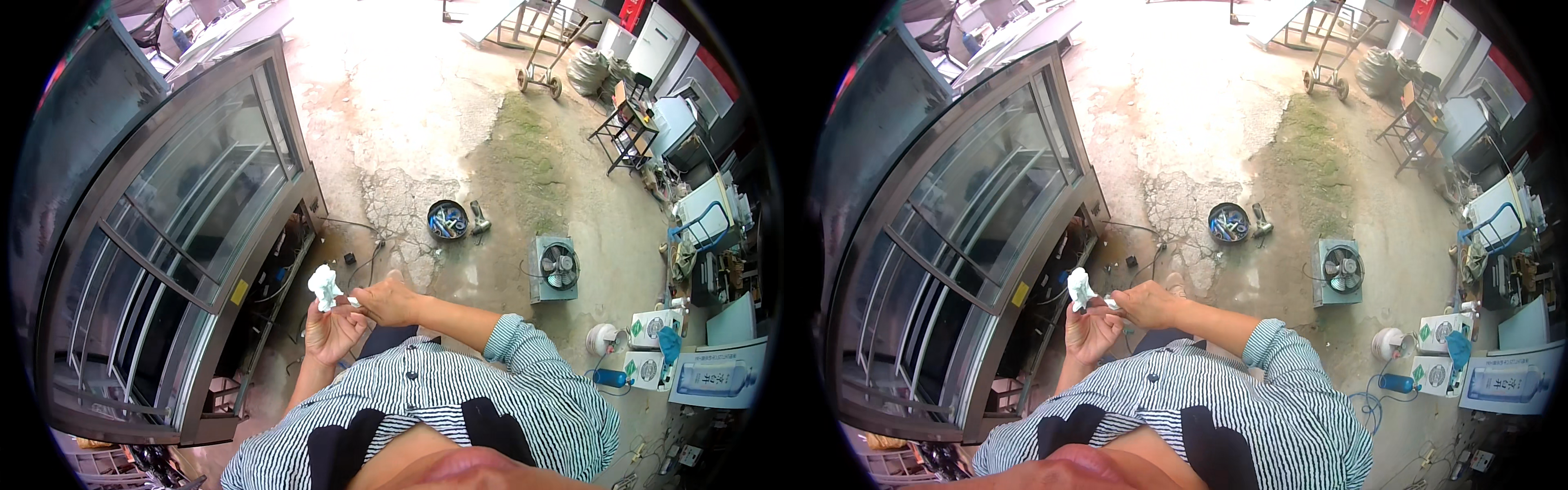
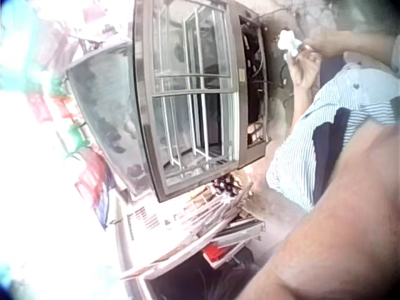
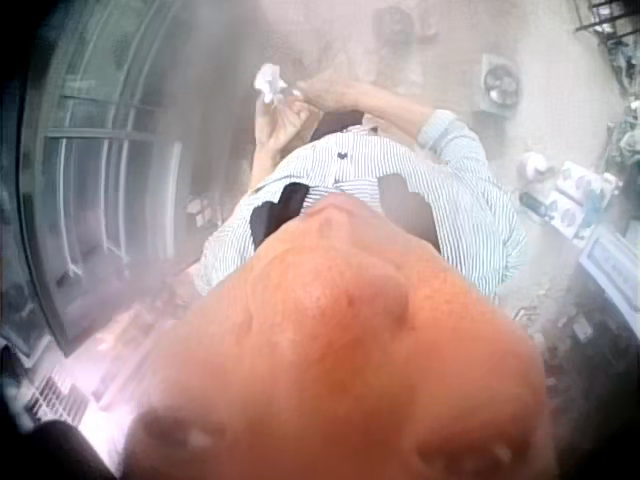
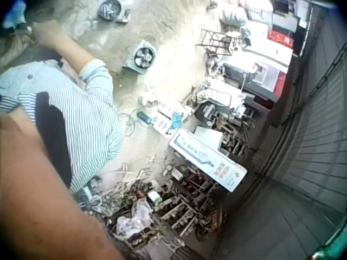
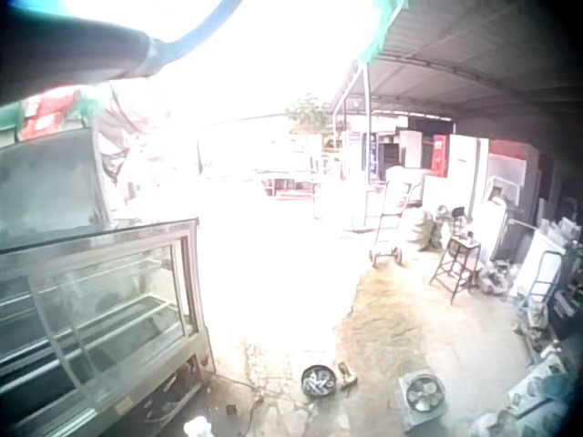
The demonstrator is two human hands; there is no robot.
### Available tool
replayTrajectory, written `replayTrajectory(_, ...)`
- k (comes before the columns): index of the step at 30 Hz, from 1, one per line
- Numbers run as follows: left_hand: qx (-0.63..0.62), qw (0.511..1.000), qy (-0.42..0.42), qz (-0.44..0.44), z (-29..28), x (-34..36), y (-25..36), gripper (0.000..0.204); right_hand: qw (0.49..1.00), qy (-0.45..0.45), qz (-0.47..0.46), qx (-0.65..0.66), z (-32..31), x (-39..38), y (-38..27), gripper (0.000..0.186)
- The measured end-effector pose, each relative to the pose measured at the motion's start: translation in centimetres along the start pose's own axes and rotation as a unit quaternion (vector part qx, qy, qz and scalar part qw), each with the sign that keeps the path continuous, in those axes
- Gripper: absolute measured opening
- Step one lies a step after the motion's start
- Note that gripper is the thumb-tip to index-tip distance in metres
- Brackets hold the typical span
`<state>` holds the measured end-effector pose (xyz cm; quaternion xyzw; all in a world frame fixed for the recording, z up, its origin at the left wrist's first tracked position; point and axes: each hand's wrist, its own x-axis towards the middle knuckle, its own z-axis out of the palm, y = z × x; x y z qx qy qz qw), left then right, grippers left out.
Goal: The person applies a white sealant from a tube onto the metal frame of a glass door. They use a white tissue to wipe the nozzle and smooth the applied sealant along the frame joints. The person moves around the door to treat different sections of the frame.
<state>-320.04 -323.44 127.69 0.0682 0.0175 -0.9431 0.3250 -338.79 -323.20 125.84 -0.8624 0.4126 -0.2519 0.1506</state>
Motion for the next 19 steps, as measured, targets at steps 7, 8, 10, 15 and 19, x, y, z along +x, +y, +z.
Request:
replayTrajectory(7,0.005,0.999,0.014,-0.049,3.5,23.1,11.8,0.032,0.984,0.136,0.099,0.053,-4.0,10.6,19.7,0.02)
replayTrajectory(8,0.039,0.996,0.016,-0.078,5.3,27.6,13.2,0.031,0.974,0.19,0.114,0.054,-6.2,11.7,22.9,0.016)
replayTrajectory(10,0.056,0.984,-0.025,-0.167,9.4,35.0,14.5,0.031,0.956,0.268,0.112,0.04,-13.1,13.5,25.9,0.014)
replayTrajectory(15,0.106,0.956,0.024,-0.272,15.0,51.2,17.1,0.029,0.945,0.276,0.176,-0.017,-22.6,16.5,37.8,0.025)
replayTrajectory(19,0.067,0.939,0.01,-0.338,14.1,62.4,21.4,0.028,0.935,0.3,0.182,0.043,-24.6,21.0,47.0,0.041)
